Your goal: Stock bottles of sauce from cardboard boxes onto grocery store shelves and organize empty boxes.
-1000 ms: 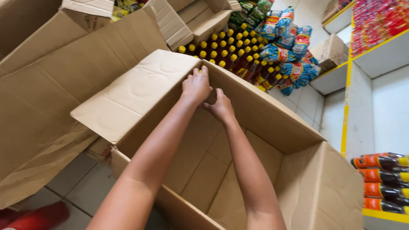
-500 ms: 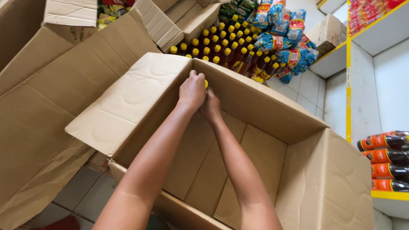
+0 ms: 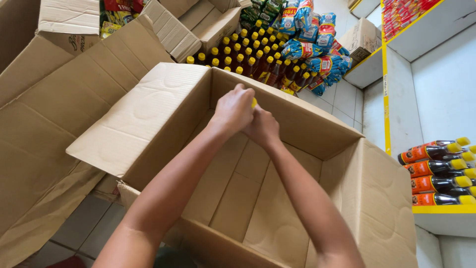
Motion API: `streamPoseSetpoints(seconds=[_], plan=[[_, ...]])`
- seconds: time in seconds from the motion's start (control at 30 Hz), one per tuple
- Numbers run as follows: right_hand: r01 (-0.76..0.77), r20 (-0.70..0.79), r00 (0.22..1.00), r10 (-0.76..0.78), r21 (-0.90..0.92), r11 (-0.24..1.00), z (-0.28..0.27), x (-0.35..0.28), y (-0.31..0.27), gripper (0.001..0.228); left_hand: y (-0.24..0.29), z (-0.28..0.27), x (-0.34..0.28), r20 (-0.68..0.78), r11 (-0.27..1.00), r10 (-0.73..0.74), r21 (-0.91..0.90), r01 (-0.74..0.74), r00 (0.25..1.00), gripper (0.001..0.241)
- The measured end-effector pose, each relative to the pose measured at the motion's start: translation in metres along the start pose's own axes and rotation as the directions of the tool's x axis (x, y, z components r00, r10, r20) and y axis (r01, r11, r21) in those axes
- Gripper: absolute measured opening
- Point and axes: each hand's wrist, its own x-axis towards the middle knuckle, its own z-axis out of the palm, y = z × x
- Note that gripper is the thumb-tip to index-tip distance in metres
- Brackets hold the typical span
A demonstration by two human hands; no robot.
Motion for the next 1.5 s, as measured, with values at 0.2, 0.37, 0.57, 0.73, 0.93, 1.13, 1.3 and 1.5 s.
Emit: streamPoseSetpoints(seconds=[0.2,0.37,0.57,0.73,0.93,1.13,1.3,1.5], plan=[[0.035,-0.066,0.997,-0.040,-0.062,0.997,-0.089,-0.081,0.025,0.050,0.094,-0.038,-0.041,-0.081,0.945,0.148,-0.284,-0.166,0.986,0.027],[0.033,-0.182,0.983,-0.032,-0.001,0.999,-0.147,-0.175,0.058,0.046,0.171,-0.029,-0.068,-0.033,0.874,0.265,-0.413,-0.255,0.964,0.026],[-0.022,-0.320,0.947,0.031,0.033,0.999,-0.193,-0.282,0.128,0.043,0.279,-0.012,-0.098,0.063,0.778,0.473,-0.499,-0.383,0.879,0.029],[-0.204,-0.403,0.889,0.216,0.073,0.976,-0.231,-0.359,0.191,0.038,0.366,0.028,-0.119,0.139,0.670,0.639,-0.584,-0.459,0.756,0.034],[-0.357,-0.500,0.813,0.299,-0.023,0.934,-0.276,-0.447,0.265,0.046,0.469,0.088,-0.144,0.145,0.562,0.711,-0.706,-0.431,0.688,0.035],[-0.448,-0.469,0.753,0.463,0.150,0.881,-0.304,-0.496,0.295,0.047,0.532,0.158,-0.161,0.124,0.473,0.788,-0.748,-0.465,0.603,0.040],[-0.512,-0.399,0.718,0.570,0.252,0.821,-0.305,-0.523,0.342,0.045,0.566,0.225,-0.178,0.091,0.417,0.808,-0.785,-0.457,0.582,0.041],[-0.508,-0.400,0.709,0.580,0.280,0.815,-0.310,-0.528,0.391,0.044,0.602,0.250,-0.175,0.200,0.518,0.790,-0.724,-0.455,0.580,0.036]])
